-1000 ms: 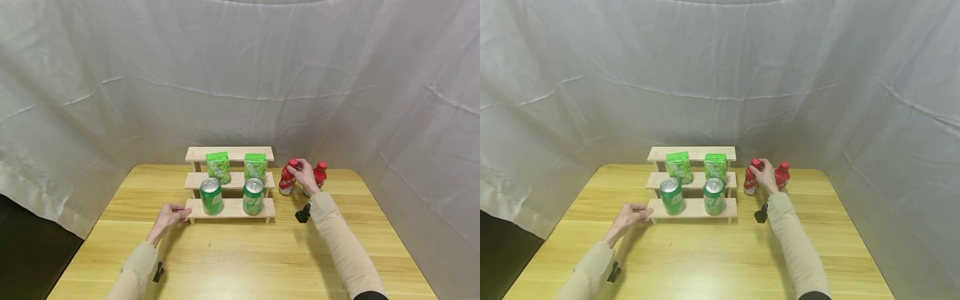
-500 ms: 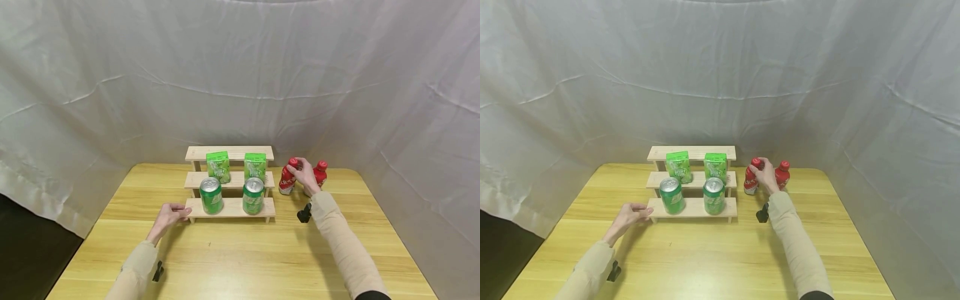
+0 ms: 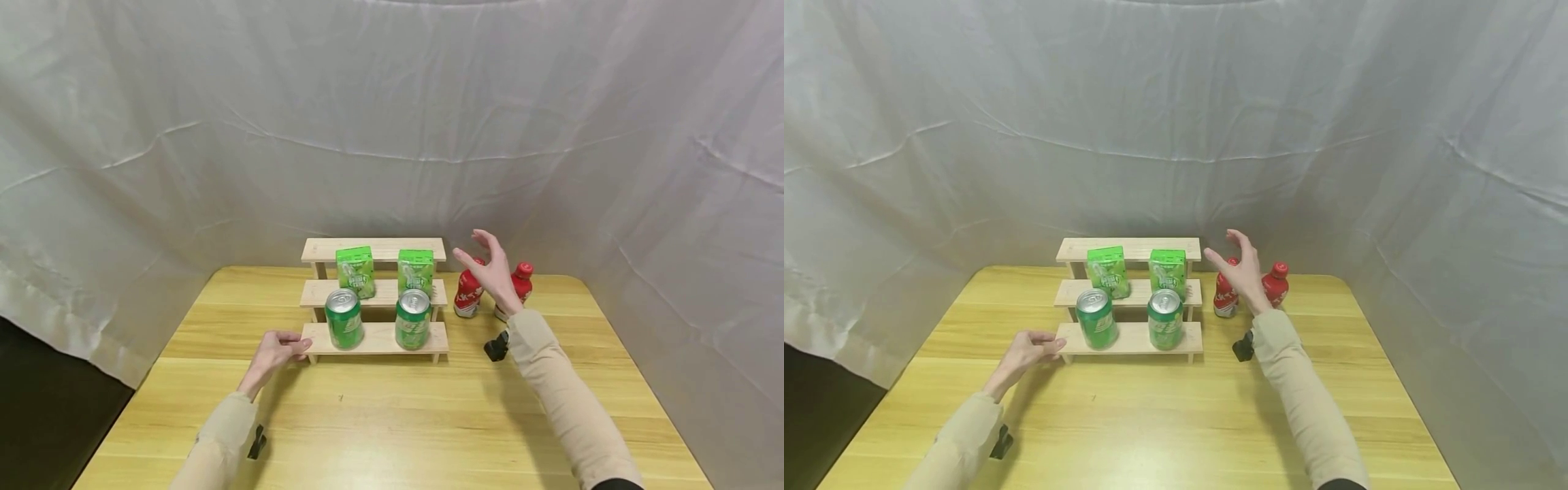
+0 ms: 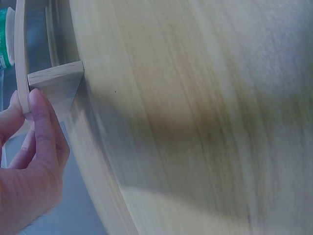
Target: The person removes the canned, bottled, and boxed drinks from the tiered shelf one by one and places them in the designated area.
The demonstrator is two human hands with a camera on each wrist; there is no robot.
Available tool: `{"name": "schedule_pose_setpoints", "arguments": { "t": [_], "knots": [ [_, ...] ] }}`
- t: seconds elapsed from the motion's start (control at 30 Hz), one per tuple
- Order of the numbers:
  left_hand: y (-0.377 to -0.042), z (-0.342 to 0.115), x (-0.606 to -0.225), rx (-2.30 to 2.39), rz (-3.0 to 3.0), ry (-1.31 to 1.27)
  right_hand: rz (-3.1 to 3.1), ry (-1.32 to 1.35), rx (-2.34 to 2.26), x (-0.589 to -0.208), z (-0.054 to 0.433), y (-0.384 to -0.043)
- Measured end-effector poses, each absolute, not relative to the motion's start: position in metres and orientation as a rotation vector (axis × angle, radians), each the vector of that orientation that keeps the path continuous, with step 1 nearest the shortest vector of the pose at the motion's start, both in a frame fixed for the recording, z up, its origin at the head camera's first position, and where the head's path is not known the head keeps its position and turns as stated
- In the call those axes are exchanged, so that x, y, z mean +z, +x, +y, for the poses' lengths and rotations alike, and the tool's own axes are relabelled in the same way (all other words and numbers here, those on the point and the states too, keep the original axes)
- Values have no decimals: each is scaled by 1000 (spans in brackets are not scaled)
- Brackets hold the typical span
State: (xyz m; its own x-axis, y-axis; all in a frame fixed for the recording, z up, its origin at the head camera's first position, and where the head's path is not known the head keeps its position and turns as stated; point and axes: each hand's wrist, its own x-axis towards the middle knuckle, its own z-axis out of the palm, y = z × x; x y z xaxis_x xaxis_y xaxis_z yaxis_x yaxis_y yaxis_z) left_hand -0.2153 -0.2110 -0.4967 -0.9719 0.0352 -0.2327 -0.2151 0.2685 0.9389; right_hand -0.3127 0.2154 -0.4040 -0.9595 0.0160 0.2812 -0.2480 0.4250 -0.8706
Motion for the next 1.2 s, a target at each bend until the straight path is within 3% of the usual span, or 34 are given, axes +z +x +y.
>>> {"name": "schedule_pose_setpoints", "arguments": {
  "t": [0.5,1.2],
  "knots": [
    [-217,-213,-500,1773,2320,-188,-2598,611,1710,-377,177,-303],
    [-216,-212,-499,1772,2319,-208,-2633,618,1672,-386,157,-306]
  ]
}}
